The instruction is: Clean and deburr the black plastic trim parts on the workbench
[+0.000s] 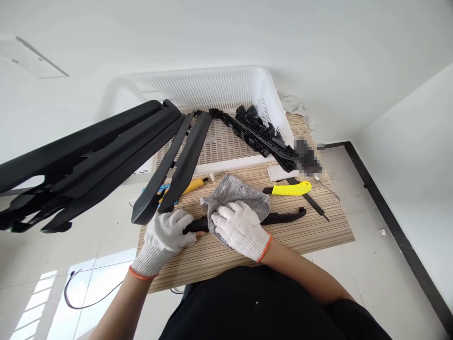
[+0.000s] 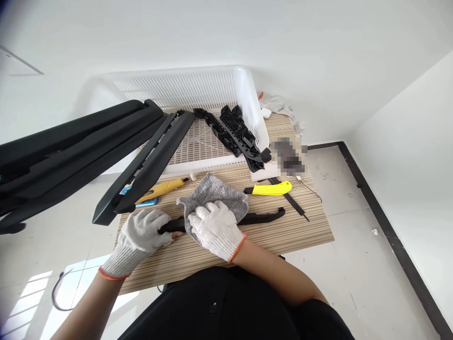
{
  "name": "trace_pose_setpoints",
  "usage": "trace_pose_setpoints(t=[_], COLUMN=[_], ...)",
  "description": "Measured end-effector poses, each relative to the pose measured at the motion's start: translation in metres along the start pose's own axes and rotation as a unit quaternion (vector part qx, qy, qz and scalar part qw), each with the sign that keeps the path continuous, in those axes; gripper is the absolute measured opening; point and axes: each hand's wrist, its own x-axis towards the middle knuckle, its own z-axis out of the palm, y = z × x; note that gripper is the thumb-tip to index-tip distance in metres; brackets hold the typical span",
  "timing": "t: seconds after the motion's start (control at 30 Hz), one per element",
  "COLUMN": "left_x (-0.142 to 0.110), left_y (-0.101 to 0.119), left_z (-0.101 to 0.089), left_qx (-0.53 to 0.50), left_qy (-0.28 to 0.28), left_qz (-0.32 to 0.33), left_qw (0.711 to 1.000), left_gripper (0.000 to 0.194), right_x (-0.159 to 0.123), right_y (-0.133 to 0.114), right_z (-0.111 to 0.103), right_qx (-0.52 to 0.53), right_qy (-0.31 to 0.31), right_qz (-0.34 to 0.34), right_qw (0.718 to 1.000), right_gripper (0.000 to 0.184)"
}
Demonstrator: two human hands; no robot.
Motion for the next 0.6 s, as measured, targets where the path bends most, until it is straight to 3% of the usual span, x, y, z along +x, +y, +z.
trace_pose_setpoints(t=[0.17, 0.37, 0.6], left_x=[0.005, 0.009, 0.011], left_y=[0.004, 0.01, 0.008], left_z=[-0.002, -0.004, -0.003], left_qx=[0.01, 0.011, -0.016], left_qy=[0.023, 0.006, 0.021], left_qz=[0.017, -0.015, -0.012], left_qw=[1.0, 1.0, 1.0], left_gripper=[0.045, 0.042, 0.041], right_x=[0.001, -0.003, -0.027], right_y=[0.003, 0.009, 0.025], right_z=[0.004, 0.003, -0.015], right_qx=[0.005, 0.037, 0.049], right_qy=[0.011, 0.024, 0.029], right_qz=[0.001, 0.019, 0.019], right_qw=[1.0, 0.999, 0.998], right_gripper=[0.025, 0.031, 0.025])
